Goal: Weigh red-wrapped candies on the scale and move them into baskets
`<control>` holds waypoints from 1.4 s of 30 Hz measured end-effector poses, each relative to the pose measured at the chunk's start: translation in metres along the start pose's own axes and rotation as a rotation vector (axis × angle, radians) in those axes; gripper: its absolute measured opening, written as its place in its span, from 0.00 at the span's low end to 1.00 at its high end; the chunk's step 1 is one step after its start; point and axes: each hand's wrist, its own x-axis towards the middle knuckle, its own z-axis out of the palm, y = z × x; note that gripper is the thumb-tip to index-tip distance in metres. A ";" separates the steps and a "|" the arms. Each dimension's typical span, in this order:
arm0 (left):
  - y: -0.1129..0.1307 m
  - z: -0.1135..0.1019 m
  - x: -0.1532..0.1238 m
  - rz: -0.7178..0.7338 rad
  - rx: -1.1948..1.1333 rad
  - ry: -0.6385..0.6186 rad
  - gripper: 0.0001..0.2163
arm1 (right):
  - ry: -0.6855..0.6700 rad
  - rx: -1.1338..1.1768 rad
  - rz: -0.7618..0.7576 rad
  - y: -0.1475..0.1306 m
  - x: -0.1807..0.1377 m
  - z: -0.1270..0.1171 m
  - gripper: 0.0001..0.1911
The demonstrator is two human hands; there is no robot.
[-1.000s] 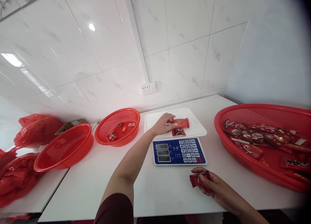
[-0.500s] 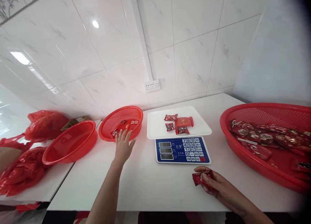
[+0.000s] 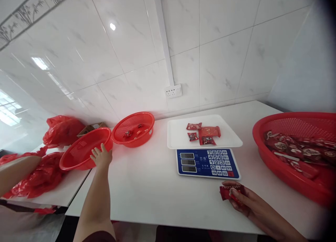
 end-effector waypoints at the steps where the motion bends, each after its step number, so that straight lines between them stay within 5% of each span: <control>1: -0.008 -0.003 0.005 -0.026 0.006 -0.026 0.30 | -0.001 0.002 -0.006 -0.001 -0.001 0.002 0.22; 6: -0.016 -0.022 0.020 -0.012 0.037 -0.226 0.32 | -0.008 0.015 -0.019 -0.003 -0.003 0.004 0.22; 13: 0.038 -0.037 0.028 0.342 0.024 -0.439 0.21 | -0.027 -0.002 -0.010 0.003 0.002 -0.002 0.21; 18: 0.072 -0.044 0.030 0.511 0.090 -0.422 0.18 | -0.036 0.027 -0.015 0.003 0.002 -0.003 0.21; 22: 0.070 -0.047 0.034 0.553 0.157 -0.345 0.22 | -0.025 0.034 -0.035 0.003 0.002 -0.003 0.21; 30: 0.030 -0.032 0.043 0.536 0.116 -0.341 0.27 | -0.007 0.069 -0.036 0.004 0.001 -0.002 0.21; 35: 0.006 -0.027 0.039 0.354 0.123 -0.315 0.25 | -0.047 0.064 -0.025 0.007 0.006 -0.009 0.20; 42: 0.019 -0.025 0.036 0.230 0.103 -0.274 0.22 | -0.013 0.032 -0.018 0.007 0.006 -0.009 0.21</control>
